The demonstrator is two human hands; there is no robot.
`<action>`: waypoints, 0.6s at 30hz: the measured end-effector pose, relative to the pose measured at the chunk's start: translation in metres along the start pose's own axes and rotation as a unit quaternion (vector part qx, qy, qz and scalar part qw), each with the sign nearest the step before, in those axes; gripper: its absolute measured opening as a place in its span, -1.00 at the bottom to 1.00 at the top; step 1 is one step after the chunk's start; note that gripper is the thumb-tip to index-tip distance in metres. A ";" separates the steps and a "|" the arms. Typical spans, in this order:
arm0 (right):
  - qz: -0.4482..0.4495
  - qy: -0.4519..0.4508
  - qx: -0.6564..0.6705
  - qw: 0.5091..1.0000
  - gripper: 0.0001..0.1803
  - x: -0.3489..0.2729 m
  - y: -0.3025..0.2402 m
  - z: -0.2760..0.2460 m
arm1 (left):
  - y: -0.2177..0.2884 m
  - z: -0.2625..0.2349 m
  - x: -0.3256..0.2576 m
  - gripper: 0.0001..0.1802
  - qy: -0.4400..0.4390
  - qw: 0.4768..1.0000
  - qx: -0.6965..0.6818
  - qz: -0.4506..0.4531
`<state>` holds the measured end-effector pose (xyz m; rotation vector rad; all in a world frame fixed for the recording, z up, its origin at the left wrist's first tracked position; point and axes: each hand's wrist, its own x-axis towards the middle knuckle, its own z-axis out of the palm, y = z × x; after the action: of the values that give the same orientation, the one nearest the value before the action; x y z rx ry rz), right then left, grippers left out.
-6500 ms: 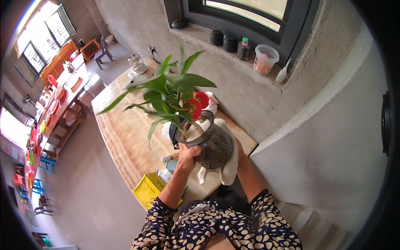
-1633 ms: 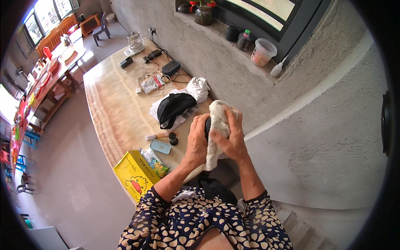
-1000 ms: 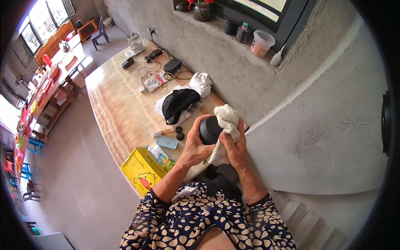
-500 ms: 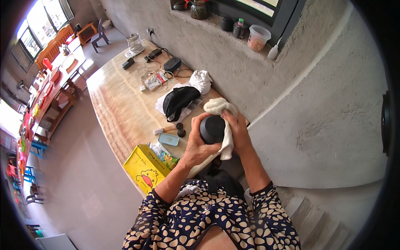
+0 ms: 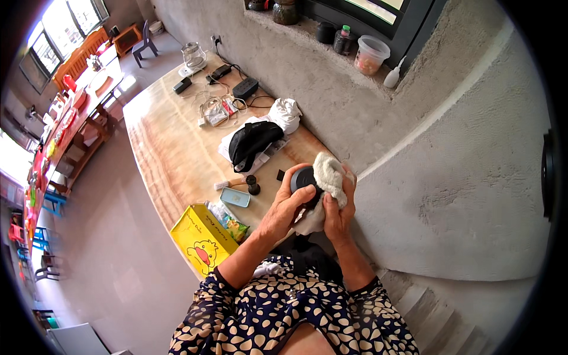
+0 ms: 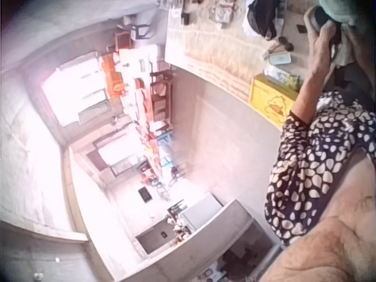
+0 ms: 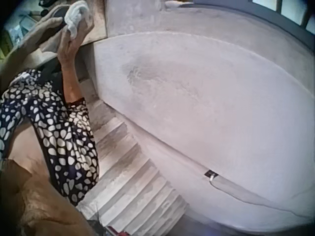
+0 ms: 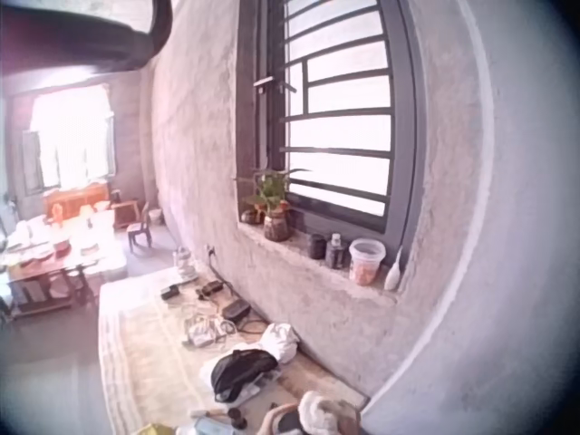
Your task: The person wipes a yellow box, a potted plant, and a small black cylindrical object with a white cloth. They handle each item one at a time, rotating them to wipe different sides, then place them back on the table.
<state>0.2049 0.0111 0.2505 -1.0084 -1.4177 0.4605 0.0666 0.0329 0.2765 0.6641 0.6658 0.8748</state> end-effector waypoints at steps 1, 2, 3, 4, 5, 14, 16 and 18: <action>0.002 0.007 0.032 0.999 -0.59 -0.002 0.006 -0.001 | -0.001 -0.001 0.001 -0.26 0.001 0.998 0.052 0.027; 0.019 -0.026 0.046 0.998 -0.60 0.004 0.006 -0.005 | 0.000 -0.001 0.002 -0.25 -0.002 0.996 0.079 0.047; 0.039 -0.058 0.057 0.996 -0.62 0.013 0.001 -0.012 | 0.000 0.001 0.001 -0.23 -0.005 0.993 0.104 0.063; 0.059 -0.090 0.070 0.992 -0.63 0.023 -0.001 -0.017 | 0.000 0.003 0.000 -0.21 -0.007 0.988 0.129 0.080; 0.057 -0.116 0.074 0.989 -0.66 0.031 -0.001 -0.020 | 0.003 0.003 0.001 -0.17 -0.017 0.986 0.151 0.070; 0.015 -0.330 0.150 0.932 -0.61 0.076 0.012 -0.040 | -0.003 0.000 0.015 0.04 -0.074 0.962 0.222 0.140; -0.002 -0.351 0.184 0.918 -0.61 0.076 0.016 -0.042 | -0.006 -0.001 0.016 0.07 -0.089 0.970 0.198 0.112; -0.004 -0.358 0.167 0.919 -0.62 0.076 0.015 -0.042 | -0.013 -0.001 0.019 0.07 -0.105 0.968 0.199 0.115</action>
<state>0.2607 0.0663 0.2900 -0.5619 -1.8962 1.1049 0.0808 0.0434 0.2616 1.1976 0.5840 0.8744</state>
